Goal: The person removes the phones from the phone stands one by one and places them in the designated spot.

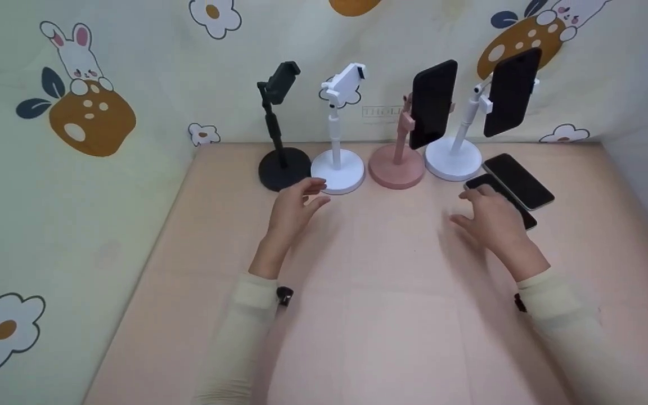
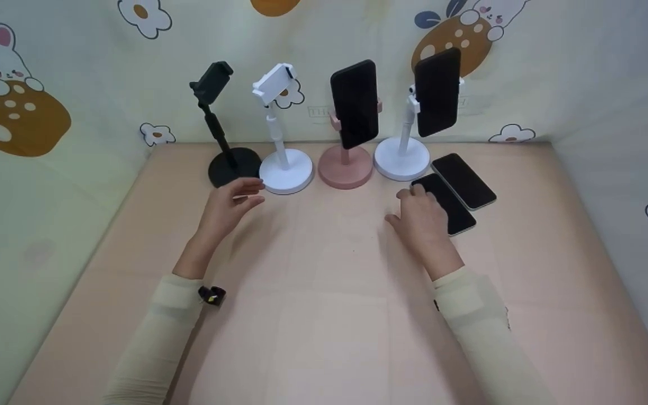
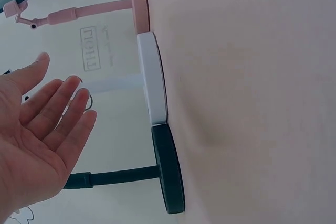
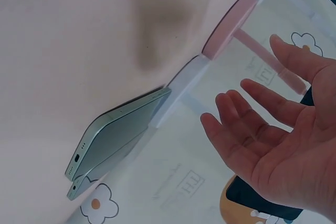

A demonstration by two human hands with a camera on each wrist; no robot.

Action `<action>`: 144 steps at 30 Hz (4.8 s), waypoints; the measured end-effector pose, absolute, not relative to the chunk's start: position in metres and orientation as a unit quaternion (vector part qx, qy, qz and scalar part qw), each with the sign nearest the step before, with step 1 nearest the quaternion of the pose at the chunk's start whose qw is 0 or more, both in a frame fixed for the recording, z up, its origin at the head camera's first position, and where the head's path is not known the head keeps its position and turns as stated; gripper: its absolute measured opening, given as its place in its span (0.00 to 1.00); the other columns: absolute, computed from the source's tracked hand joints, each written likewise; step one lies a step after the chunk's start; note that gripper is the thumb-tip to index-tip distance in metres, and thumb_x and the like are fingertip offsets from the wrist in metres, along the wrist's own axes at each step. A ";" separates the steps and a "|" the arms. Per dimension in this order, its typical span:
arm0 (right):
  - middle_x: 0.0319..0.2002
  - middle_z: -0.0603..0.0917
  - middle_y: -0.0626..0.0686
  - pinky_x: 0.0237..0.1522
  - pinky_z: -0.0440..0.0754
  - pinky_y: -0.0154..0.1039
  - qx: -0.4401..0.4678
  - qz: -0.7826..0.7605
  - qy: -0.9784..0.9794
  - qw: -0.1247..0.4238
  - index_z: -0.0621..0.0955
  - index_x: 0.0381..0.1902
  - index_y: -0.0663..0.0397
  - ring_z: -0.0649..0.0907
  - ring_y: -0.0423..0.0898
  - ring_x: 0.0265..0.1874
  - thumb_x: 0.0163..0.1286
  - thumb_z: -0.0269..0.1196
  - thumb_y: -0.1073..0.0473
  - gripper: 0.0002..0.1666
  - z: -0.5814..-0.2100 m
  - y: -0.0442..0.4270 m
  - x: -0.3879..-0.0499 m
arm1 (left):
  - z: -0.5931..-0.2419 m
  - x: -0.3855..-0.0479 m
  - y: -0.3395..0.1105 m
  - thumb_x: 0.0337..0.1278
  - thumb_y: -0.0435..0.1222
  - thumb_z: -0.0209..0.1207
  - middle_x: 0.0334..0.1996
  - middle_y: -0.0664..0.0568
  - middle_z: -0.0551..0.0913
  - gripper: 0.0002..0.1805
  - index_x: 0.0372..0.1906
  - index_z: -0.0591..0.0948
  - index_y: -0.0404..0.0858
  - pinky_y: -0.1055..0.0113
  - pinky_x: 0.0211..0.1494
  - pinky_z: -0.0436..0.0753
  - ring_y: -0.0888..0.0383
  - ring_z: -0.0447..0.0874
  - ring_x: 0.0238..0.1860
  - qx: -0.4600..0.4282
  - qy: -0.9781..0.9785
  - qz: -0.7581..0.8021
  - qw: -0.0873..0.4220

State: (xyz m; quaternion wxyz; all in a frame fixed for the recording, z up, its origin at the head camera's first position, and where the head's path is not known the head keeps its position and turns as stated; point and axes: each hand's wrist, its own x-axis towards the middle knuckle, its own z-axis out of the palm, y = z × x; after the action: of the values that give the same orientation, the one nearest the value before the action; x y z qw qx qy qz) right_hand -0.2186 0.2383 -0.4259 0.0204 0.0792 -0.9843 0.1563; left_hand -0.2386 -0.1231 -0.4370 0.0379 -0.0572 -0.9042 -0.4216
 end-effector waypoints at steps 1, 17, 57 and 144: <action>0.60 0.75 0.72 0.56 0.79 0.66 0.081 0.157 -0.984 0.018 0.78 0.59 0.68 0.78 0.69 0.55 0.65 0.69 0.53 0.31 -0.426 0.237 -0.218 | -0.438 -0.237 -0.123 0.62 0.41 0.66 0.58 0.52 0.85 0.22 0.61 0.79 0.44 0.56 0.69 0.78 0.54 0.81 0.61 -0.055 -0.905 -0.421 0.037; 0.56 0.79 0.67 0.51 0.83 0.59 0.091 0.193 -0.977 0.008 0.78 0.60 0.64 0.82 0.63 0.51 0.65 0.69 0.52 0.30 -0.436 0.220 -0.221 | -0.446 -0.232 -0.129 0.61 0.41 0.66 0.57 0.52 0.85 0.22 0.60 0.80 0.44 0.57 0.69 0.78 0.54 0.81 0.61 -0.050 -0.907 -0.417 0.040; 0.59 0.78 0.64 0.61 0.79 0.57 0.068 0.297 -0.952 -0.009 0.72 0.67 0.60 0.79 0.61 0.58 0.69 0.66 0.54 0.33 -0.446 0.202 -0.275 | -0.441 -0.246 -0.114 0.61 0.40 0.66 0.56 0.52 0.86 0.22 0.60 0.81 0.43 0.56 0.67 0.80 0.54 0.83 0.59 -0.075 -0.892 -0.444 0.050; 0.51 0.86 0.61 0.62 0.81 0.56 0.289 0.397 -0.870 -0.044 0.77 0.58 0.61 0.85 0.57 0.54 0.77 0.56 0.59 0.17 -0.432 0.131 -0.255 | -0.407 -0.219 -0.074 0.61 0.40 0.66 0.62 0.53 0.81 0.28 0.66 0.75 0.46 0.60 0.69 0.78 0.57 0.80 0.64 -0.140 -0.863 -0.484 0.025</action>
State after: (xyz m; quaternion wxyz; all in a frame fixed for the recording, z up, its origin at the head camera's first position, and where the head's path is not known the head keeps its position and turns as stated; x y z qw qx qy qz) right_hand -0.2548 0.1314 -0.4317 -0.0442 0.2887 -0.8700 0.3971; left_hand -0.2186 -0.0739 -0.4066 0.0252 -0.1399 -0.8634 -0.4841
